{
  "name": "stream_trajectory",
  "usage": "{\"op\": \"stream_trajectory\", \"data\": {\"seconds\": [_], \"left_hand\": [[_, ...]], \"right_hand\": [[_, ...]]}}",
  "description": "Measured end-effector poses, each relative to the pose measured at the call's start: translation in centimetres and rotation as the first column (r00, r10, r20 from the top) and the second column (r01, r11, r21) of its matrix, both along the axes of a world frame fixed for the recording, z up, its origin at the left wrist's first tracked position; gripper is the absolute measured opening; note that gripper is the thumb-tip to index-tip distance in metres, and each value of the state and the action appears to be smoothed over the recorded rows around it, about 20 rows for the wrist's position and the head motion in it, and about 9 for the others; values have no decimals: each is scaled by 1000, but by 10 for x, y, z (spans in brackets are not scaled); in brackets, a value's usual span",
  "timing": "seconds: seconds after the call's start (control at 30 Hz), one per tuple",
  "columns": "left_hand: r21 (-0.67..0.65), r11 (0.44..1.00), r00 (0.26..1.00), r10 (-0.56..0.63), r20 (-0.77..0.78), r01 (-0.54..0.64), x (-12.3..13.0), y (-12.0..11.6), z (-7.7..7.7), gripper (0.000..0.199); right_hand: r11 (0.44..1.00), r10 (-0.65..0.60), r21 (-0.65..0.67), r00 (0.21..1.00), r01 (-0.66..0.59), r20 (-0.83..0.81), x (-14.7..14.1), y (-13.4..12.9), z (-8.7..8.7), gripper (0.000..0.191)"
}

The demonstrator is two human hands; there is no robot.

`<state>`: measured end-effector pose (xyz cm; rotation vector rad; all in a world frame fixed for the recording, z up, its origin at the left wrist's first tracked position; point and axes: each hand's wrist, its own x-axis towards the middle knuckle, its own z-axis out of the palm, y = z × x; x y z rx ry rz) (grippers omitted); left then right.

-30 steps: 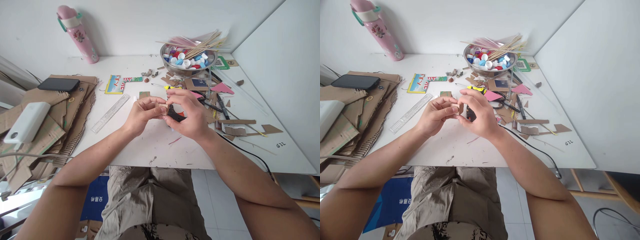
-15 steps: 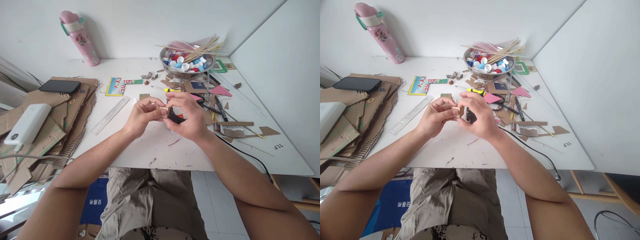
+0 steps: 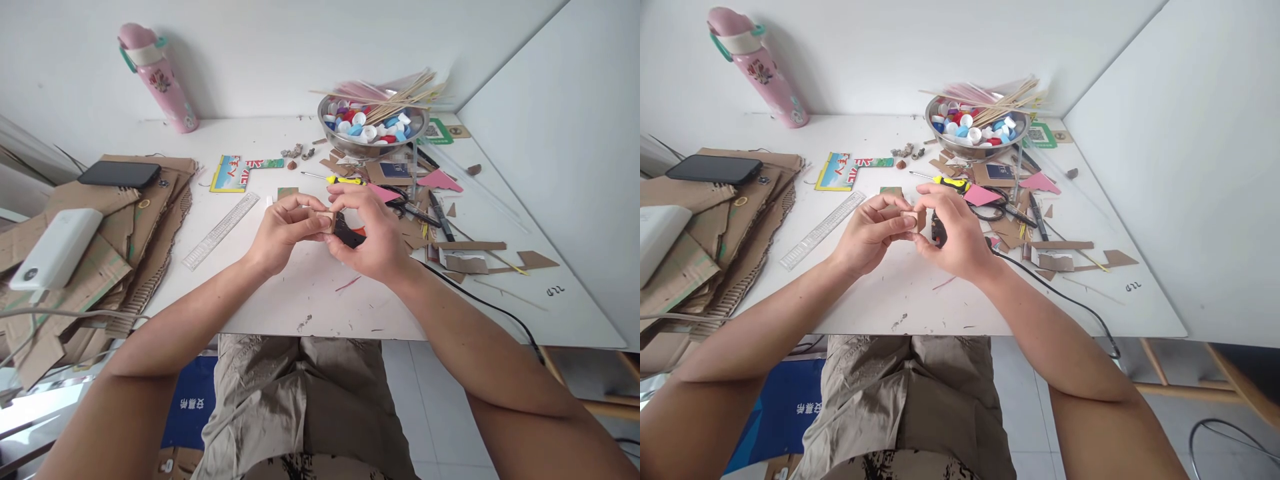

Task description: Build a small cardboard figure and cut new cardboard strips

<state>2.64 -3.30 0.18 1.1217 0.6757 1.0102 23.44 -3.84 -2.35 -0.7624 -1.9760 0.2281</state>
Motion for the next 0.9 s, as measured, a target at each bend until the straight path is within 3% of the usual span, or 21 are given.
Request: {"op": "stream_trajectory", "data": {"seconds": [0.4, 0.67, 0.9], "left_hand": [[-82, 997, 1000, -7, 0, 7, -1, 0, 4, 50], [-95, 995, 1000, -23, 7, 24, -1, 0, 3, 50], [-83, 996, 1000, -17, -17, 15, 0, 0, 3, 47]], "right_hand": [[994, -13, 112, 999, 9, 35, 2, 1, -1, 42], [995, -37, 100, 996, 29, 76, 4, 1, -1, 32], [999, -36, 13, 997, 35, 69, 2, 1, -3, 31]]}}
